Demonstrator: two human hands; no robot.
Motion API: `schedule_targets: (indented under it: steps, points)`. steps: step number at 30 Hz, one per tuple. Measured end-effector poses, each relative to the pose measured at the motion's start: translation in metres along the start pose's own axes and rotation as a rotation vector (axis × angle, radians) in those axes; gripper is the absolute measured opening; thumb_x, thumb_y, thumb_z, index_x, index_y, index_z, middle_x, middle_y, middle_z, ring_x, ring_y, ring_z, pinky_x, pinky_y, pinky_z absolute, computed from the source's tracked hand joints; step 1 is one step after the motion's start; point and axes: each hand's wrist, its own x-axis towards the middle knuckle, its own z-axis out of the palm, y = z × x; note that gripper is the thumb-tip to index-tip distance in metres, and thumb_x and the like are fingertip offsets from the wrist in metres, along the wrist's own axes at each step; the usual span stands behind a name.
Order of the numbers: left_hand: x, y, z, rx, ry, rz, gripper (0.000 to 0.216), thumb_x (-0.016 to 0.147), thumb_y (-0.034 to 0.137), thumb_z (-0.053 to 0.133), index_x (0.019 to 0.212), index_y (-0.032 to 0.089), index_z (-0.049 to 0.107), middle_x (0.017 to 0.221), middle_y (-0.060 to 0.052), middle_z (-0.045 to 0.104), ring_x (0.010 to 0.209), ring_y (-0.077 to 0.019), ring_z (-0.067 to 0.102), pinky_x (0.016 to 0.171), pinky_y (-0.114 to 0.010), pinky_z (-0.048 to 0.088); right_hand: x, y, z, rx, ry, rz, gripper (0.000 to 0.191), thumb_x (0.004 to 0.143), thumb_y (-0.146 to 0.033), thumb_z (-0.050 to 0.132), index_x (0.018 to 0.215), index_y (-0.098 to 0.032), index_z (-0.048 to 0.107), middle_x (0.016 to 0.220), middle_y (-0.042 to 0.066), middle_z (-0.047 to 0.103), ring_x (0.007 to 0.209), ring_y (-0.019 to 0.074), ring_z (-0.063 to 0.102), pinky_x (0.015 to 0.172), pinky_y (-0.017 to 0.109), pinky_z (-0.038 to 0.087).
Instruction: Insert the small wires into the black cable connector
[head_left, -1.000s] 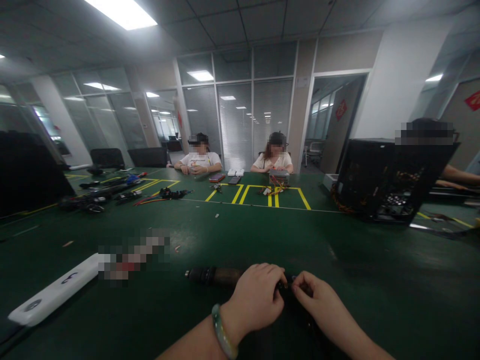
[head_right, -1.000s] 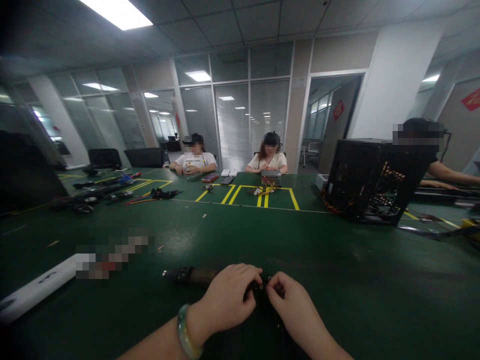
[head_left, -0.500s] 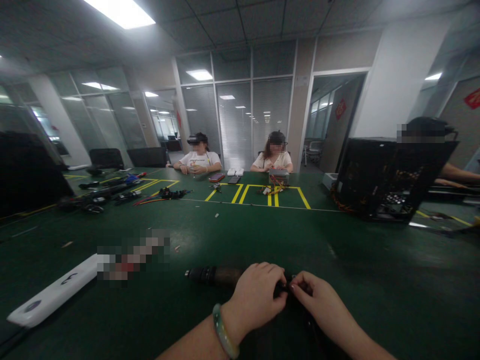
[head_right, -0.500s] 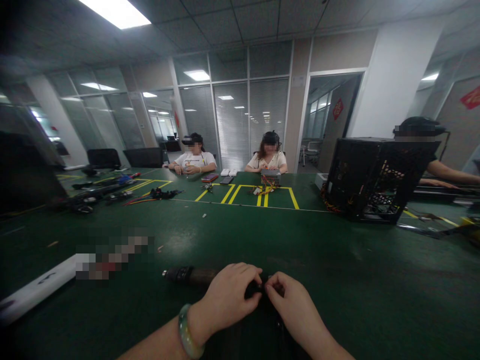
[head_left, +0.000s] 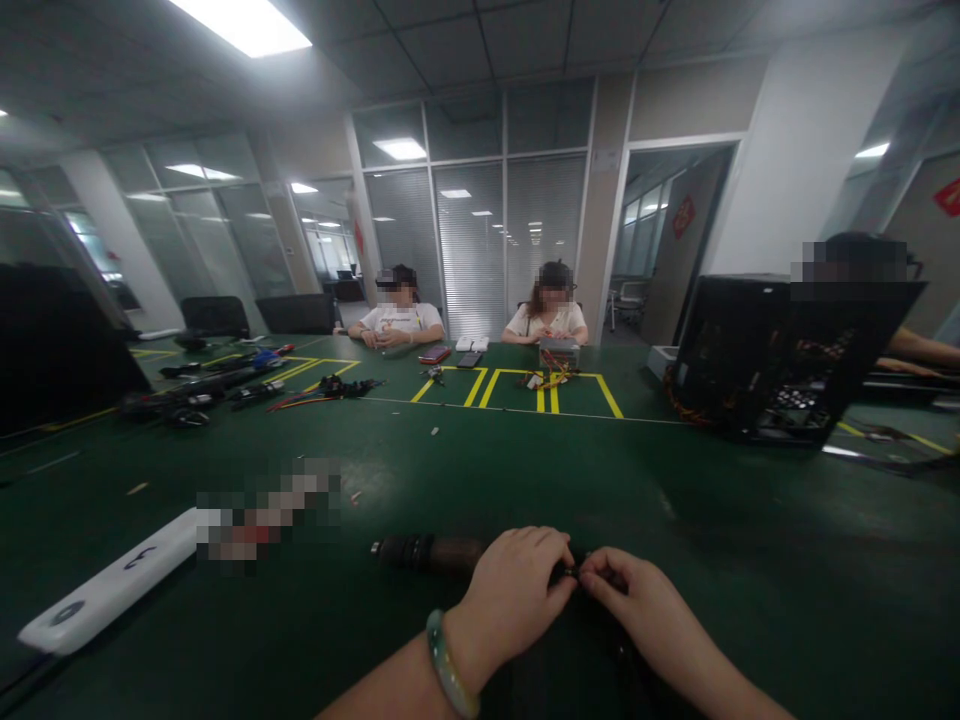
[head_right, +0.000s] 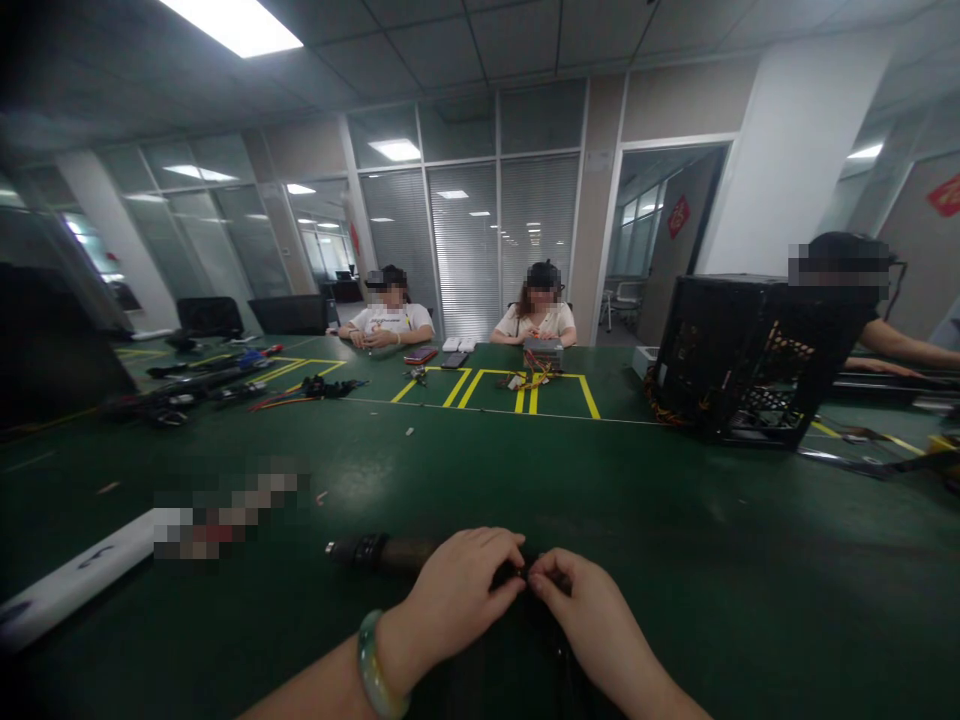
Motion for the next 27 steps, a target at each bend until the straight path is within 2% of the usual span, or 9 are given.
schedule_targets:
  steps: [8, 15, 23, 27]
  points:
    - [0.0013, 0.0025, -0.0022, 0.031, -0.033, -0.011, 0.007, 0.086, 0.019, 0.063, 0.091, 0.021, 0.059, 0.108, 0.0, 0.064, 0.102, -0.0203, 0.057, 0.092, -0.037, 0.043, -0.0025, -0.0015, -0.0003, -0.098, 0.037, 0.002, 0.017, 0.088, -0.031, 0.053, 0.082, -0.021, 0.065, 0.073, -0.001, 0.066, 0.068, 0.0166, 0.06, 0.059, 0.023, 0.04]
    - [-0.0002, 0.0018, -0.0036, 0.029, -0.027, 0.008, 0.015, 0.081, 0.023, 0.067, 0.093, 0.023, 0.058, 0.108, 0.003, 0.063, 0.102, -0.0186, 0.056, 0.092, -0.035, 0.043, -0.0024, 0.0009, 0.0002, -0.036, 0.02, 0.027, 0.019, 0.089, -0.033, 0.052, 0.084, -0.02, 0.066, 0.078, 0.0, 0.068, 0.073, 0.0175, 0.062, 0.062, 0.024, 0.042]
    - [-0.0005, -0.0001, -0.0014, -0.011, 0.001, 0.017, 0.011, 0.083, 0.018, 0.063, 0.091, 0.022, 0.058, 0.111, 0.003, 0.063, 0.103, -0.0192, 0.057, 0.092, -0.035, 0.043, 0.001, 0.0061, 0.0004, 0.008, -0.007, 0.017, 0.021, 0.089, -0.036, 0.053, 0.084, -0.02, 0.067, 0.077, 0.0, 0.067, 0.072, 0.0169, 0.061, 0.062, 0.024, 0.042]
    - [-0.0011, -0.0018, -0.0009, -0.035, 0.007, 0.004, 0.014, 0.083, 0.019, 0.064, 0.096, 0.023, 0.059, 0.114, 0.002, 0.062, 0.105, -0.0189, 0.057, 0.093, -0.035, 0.043, 0.0001, 0.0026, -0.0015, 0.018, -0.016, 0.025, 0.021, 0.089, -0.035, 0.053, 0.083, -0.02, 0.067, 0.077, 0.0, 0.066, 0.072, 0.0165, 0.06, 0.061, 0.023, 0.041]
